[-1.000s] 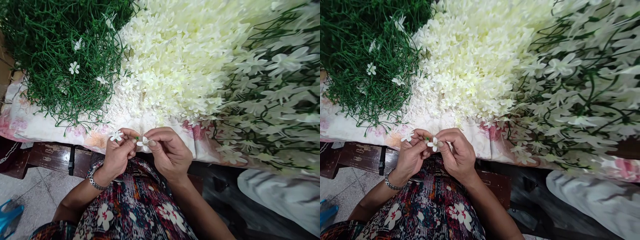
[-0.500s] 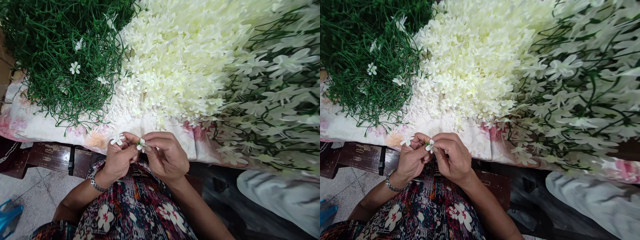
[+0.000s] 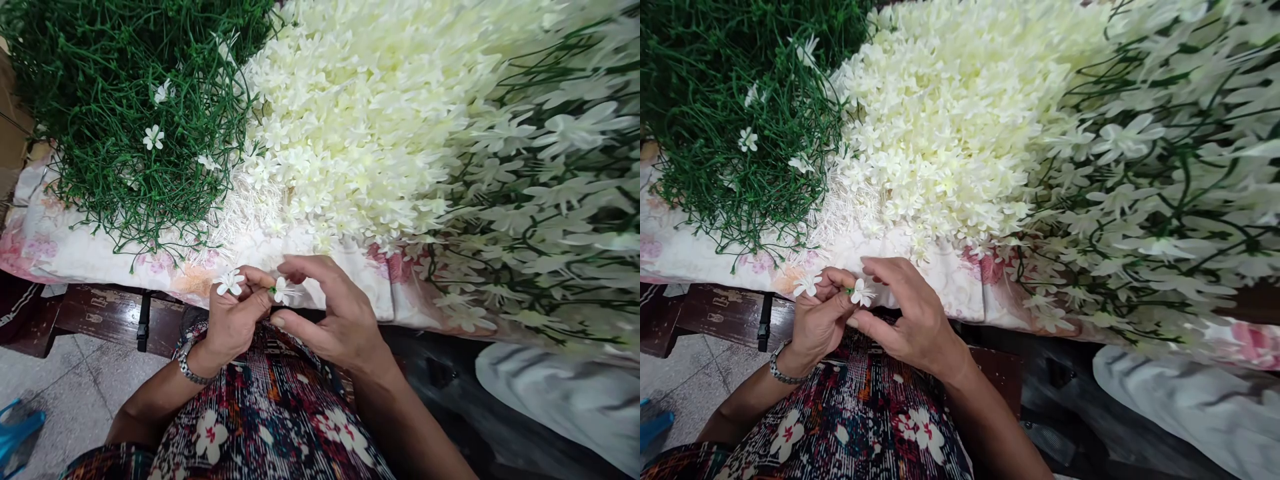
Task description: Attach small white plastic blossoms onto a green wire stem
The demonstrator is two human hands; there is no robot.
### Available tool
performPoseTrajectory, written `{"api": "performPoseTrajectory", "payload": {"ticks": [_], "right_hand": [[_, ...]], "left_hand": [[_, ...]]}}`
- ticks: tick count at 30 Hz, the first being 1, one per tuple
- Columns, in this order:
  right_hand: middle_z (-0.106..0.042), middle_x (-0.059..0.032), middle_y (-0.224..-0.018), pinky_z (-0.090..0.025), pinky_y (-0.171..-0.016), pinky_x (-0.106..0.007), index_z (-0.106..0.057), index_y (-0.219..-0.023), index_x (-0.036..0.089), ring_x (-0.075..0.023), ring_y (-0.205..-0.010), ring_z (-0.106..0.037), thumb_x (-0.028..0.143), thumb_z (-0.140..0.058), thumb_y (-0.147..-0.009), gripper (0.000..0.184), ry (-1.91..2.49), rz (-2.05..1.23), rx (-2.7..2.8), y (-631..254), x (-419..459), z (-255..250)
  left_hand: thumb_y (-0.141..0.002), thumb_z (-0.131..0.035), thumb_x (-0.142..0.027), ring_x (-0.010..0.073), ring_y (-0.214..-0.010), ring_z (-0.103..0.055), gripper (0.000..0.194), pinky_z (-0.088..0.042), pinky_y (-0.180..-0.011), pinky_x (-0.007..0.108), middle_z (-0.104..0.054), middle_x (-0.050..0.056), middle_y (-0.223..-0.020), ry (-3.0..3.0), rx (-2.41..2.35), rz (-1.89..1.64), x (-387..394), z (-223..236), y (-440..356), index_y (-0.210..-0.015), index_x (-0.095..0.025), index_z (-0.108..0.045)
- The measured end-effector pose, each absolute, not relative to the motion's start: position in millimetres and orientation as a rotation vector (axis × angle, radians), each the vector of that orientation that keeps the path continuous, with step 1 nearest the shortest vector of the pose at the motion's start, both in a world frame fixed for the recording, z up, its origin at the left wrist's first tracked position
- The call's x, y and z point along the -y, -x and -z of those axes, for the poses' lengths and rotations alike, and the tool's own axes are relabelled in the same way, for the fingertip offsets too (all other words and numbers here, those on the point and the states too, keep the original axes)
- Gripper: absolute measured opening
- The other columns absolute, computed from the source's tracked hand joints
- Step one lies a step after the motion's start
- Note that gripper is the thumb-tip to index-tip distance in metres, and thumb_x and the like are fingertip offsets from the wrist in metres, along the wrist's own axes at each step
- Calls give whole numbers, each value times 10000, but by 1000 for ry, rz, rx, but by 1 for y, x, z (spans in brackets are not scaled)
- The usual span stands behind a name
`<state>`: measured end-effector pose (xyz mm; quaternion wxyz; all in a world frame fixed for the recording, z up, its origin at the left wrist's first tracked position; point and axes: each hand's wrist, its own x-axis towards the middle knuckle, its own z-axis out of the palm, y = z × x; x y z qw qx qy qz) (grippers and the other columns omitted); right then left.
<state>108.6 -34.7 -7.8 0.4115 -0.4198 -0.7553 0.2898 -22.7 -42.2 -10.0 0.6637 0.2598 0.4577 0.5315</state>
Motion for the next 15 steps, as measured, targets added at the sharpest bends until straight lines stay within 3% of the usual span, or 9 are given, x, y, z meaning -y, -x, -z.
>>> {"api": "performPoseTrajectory", "payload": {"ticks": [4, 15], "right_hand": [[-590, -43, -790, -473, -628, -255, -561, -931, 151, -120, -737, -546, 116, -580, -706, 228, 1020, -662, 1913, -108, 34, 6], [-570, -13, -696, -437, -583, -214, -541, -822, 143, -93, -664, -539, 67, -538, -726, 122, 1099, -674, 1901, -113, 40, 11]], "left_hand": [[-638, -661, -231, 58, -525, -467, 110, -391, -500, 179, -530, -31, -579, -695, -1041, -1209, 45, 15, 23, -638, -154, -581], [-706, -604, -178, 88, -624, -539, 24, -465, -600, 213, -583, -6, -661, -958, -1063, -1192, 47, 24, 26, -714, -156, -608]]}}
